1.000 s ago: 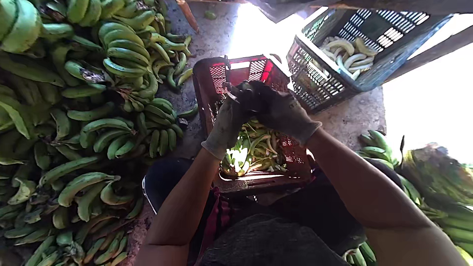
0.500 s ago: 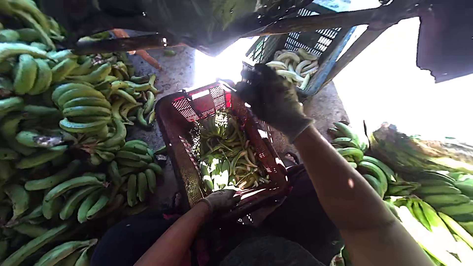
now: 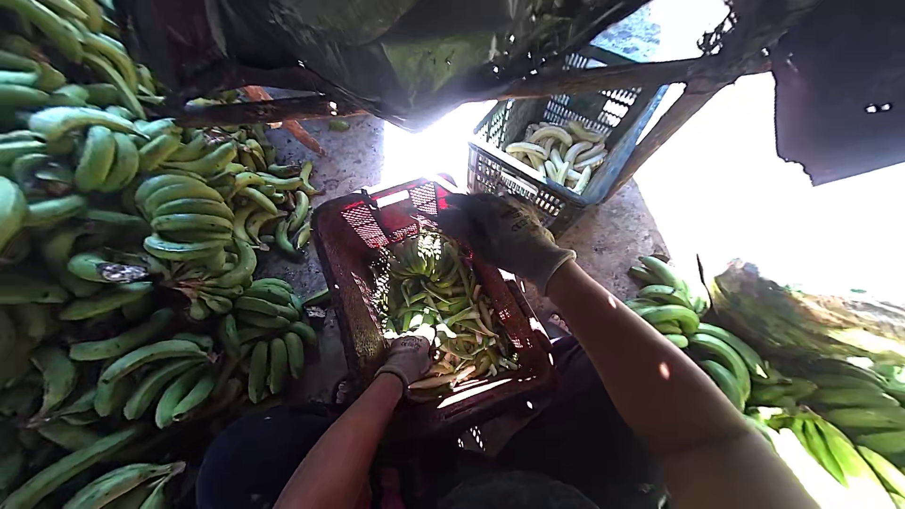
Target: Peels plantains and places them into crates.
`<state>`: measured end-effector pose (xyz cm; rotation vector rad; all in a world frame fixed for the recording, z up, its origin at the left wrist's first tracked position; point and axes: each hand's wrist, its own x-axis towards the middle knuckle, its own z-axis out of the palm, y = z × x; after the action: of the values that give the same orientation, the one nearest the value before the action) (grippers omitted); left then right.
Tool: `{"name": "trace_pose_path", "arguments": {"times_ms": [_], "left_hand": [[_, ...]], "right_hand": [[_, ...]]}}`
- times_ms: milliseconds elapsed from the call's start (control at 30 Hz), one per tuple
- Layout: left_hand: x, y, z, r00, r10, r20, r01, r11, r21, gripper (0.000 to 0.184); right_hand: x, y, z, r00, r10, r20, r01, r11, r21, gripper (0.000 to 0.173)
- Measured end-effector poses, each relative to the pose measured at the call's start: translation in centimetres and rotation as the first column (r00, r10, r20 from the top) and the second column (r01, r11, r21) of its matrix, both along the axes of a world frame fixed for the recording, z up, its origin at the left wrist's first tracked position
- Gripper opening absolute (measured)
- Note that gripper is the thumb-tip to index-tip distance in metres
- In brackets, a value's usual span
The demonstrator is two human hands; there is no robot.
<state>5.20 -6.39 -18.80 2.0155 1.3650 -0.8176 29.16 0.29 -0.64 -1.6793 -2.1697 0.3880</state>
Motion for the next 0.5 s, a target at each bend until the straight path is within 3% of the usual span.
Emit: {"name": "trace_pose_path", "arguments": {"times_ms": [100,200,267,367,433,500], "left_hand": [[-2.0,2.1,4.4,0.914,0.258,0.313,-0.265,0.964,-0.02,0.058],[-3.5,3.1,9.6,0.704,0.338,0.624,-0.454,0.89,0.031,0.068],[-4.0,3.4,12.9,0.486,0.316,0.815,-0.559,0.829,0.012,0.065],[-4.2,4.0,16.1,0.204,0.242,0.949,-0.699,0.714,-0.032,0.051],[-4.3,4.6,17.4,-0.024,0.179,0.984,-0.748,0.649,-0.136,0.045],[-4.2,5.3,18.6,-0.384,0.125,0.915,-0.705,0.601,-0.378,0.044]], "right_hand": [[-0.6,-0.2,-1.2,0.998,0.018,-0.057,-0.025,0.993,-0.111,0.039],[-1.7,-0.3,-1.0,0.977,0.039,-0.208,-0.109,0.936,-0.335,0.041],[-3.3,-1.2,-0.1,0.932,0.015,-0.362,-0.172,0.898,-0.405,0.044],[-6.4,-3.4,1.1,0.874,-0.026,-0.484,-0.195,0.895,-0.4,0.048],[-7.6,-4.2,0.1,0.848,0.098,-0.521,-0.247,0.943,-0.224,0.047],[-8.3,-4.0,-2.5,0.834,0.206,-0.512,-0.246,0.969,-0.011,0.043]]}}
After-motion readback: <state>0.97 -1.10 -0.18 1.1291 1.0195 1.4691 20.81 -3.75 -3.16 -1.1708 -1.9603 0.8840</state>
